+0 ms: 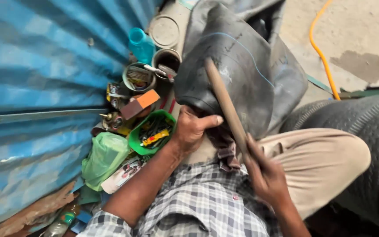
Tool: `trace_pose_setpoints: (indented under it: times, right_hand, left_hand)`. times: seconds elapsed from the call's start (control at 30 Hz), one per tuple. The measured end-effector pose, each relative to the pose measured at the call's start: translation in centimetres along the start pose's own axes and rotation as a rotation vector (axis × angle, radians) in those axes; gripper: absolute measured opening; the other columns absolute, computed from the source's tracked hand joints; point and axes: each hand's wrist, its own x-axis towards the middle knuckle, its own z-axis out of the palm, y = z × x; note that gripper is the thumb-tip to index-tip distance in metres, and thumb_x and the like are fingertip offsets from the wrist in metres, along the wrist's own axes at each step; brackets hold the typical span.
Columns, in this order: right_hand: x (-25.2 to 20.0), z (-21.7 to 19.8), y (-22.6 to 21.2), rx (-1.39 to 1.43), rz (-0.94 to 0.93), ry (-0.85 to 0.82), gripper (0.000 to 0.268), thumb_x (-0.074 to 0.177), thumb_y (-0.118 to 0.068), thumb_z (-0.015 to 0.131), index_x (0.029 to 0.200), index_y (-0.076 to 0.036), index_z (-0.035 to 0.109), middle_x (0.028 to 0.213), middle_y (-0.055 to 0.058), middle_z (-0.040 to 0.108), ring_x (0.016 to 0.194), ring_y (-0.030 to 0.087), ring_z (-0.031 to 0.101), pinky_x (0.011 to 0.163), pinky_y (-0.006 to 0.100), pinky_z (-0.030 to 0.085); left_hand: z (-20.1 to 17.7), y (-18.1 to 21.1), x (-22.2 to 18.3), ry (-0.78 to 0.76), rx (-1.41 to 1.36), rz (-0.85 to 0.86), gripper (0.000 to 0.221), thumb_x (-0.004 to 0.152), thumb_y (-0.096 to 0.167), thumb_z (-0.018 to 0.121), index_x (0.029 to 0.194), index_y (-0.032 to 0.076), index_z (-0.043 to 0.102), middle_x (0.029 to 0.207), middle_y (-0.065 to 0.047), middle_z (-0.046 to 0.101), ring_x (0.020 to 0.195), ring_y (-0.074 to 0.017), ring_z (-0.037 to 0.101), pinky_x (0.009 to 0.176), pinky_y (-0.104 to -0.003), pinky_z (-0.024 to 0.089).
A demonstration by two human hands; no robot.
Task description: The person repairs a bicycle inner tube resting across their lap. They rasp the puncture area with a wooden-handled rasp, squeeze rubber cement from a yellow tube onto the spot, press a patch onto the glued area, then rub and press the patch firmly with a wooden stick.
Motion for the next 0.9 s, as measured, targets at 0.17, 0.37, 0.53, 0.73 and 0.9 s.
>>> trace_pose_setpoints:
  times: [0.17,0.37,0.53,0.73,0.9]
  right_hand:
    - [8.0,1.3,-6.5,-0.328,-0.445,0.107,0.049,0.101,-0.012,0.067,0.149,-0.007,0.058,0.079,0.017,0.063,0.062,0.013,0.054,0.061,0.030,0.048]
    - [-2.5,-1.9,5.6,0.071,0.014,0.057,0.048,0.099,-0.003,0.056,0.147,-0.006,0.058,0.072,0.003,0.063,0.053,0.008,0.046,0.048,0.028,0.035]
    - [2.7,0.9,-2.6,-0.187,-0.127,0.014,0.051,0.097,-0.006,0.063,0.148,-0.009,0.058,0.069,0.008,0.065,0.057,0.010,0.056,0.056,0.028,0.048]
    - [6.1,-0.8,-2.2,-0.136,-0.267,0.091,0.049,0.102,-0.009,0.063,0.151,-0.007,0.056,0.088,0.014,0.069,0.073,0.016,0.063,0.069,0.032,0.051]
    - [-2.4,-1.0,4.3,-0.074,-0.024,0.067,0.054,0.100,-0.012,0.059,0.153,-0.006,0.055,0.066,0.004,0.062,0.057,0.011,0.054,0.055,0.029,0.045]
  left_hand:
    - [1.8,1.4,-0.6,0.015,0.094,0.026,0.042,0.077,-0.014,0.072,0.117,0.001,0.068,0.112,-0.006,0.073,0.105,-0.0208,0.069,0.098,-0.036,0.055]
    - [0.1,1.5,-0.8,0.114,-0.013,0.013,0.054,0.071,-0.016,0.073,0.120,0.004,0.065,0.114,-0.004,0.071,0.106,-0.0197,0.068,0.098,-0.036,0.055]
    - [-0.8,0.0,0.3,-0.023,0.043,0.019,0.043,0.081,-0.014,0.074,0.121,-0.003,0.067,0.115,-0.009,0.071,0.107,-0.0236,0.068,0.101,-0.040,0.055]
    - [1.4,1.0,0.3,-0.003,0.105,0.137,0.048,0.076,-0.012,0.074,0.122,-0.001,0.066,0.119,-0.008,0.071,0.109,-0.0210,0.068,0.101,-0.037,0.055]
    - [-1.3,-0.8,-0.2,0.063,0.096,0.081,0.044,0.079,-0.011,0.075,0.121,-0.005,0.066,0.119,-0.010,0.071,0.107,-0.0221,0.068,0.098,-0.038,0.055]
